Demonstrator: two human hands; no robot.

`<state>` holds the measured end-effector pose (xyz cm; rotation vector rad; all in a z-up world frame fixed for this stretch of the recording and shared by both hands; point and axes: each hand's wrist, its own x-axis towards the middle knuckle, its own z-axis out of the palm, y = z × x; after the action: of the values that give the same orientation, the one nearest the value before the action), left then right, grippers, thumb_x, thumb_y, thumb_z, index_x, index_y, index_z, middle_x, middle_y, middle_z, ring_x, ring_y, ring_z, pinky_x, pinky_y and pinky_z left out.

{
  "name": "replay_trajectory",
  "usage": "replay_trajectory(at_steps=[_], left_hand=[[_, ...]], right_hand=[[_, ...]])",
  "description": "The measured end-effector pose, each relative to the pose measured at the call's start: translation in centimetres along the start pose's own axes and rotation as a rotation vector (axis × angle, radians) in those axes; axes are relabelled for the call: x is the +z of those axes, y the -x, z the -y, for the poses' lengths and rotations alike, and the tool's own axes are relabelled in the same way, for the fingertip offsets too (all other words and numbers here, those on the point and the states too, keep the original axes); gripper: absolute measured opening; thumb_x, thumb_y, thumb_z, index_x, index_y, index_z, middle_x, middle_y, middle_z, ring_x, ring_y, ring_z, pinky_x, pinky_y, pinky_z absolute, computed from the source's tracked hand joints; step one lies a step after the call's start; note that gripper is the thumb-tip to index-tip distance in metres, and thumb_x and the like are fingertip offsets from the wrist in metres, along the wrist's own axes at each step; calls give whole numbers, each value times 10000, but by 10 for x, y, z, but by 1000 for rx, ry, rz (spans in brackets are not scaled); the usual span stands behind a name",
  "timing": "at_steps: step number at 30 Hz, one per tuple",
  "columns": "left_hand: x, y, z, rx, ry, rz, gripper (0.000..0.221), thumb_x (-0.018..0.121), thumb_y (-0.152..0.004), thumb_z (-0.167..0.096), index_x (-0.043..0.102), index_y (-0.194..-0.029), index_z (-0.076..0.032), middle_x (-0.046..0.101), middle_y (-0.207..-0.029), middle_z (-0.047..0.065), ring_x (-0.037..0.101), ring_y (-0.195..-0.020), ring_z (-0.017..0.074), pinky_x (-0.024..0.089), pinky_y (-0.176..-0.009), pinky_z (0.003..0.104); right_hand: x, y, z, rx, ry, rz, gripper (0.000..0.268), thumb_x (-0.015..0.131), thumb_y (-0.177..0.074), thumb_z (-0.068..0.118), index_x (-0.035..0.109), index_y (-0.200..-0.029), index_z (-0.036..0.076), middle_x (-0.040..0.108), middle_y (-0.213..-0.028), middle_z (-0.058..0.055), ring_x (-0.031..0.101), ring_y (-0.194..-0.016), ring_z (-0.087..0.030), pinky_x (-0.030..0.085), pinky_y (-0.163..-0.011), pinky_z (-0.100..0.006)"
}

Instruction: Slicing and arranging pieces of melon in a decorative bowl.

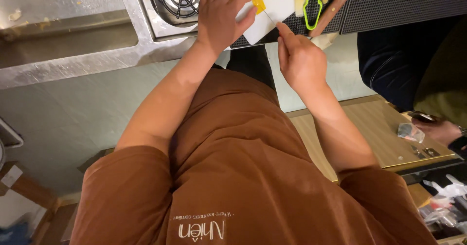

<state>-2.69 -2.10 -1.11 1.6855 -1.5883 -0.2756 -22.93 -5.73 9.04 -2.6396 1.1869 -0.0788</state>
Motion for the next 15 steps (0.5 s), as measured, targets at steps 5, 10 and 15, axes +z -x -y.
replay_trajectory(at_steps=[5, 10, 15], left_hand=[[2, -1, -5, -22, -48, -18, 246, 878, -827, -197, 680, -948, -114, 576, -1083, 43, 533, -1023, 258, 331, -1033, 433], [2, -4, -9, -23, -51, -55, 295, 881, -779, -176, 631, -918, -103, 576, -1037, 67, 532, -970, 281, 369, -983, 434], [0, -3, -10, -39, -53, -54, 296, 875, -780, -178, 628, -928, -108, 572, -1022, 55, 531, -954, 279, 381, -970, 422]], right_hand=[[8, -3, -3, -1, 84, 9, 310, 731, -992, 106, 752, -1302, 111, 634, -719, -61, 561, -516, -249, 448, -462, -372], [10, -7, -4, -20, 95, 17, 309, 720, -1003, 129, 748, -1310, 133, 646, -749, -58, 581, -530, -258, 459, -460, -378], [13, -8, -7, -25, 95, 30, 311, 711, -1007, 129, 741, -1316, 126, 649, -752, -64, 586, -534, -268, 459, -463, -387]])
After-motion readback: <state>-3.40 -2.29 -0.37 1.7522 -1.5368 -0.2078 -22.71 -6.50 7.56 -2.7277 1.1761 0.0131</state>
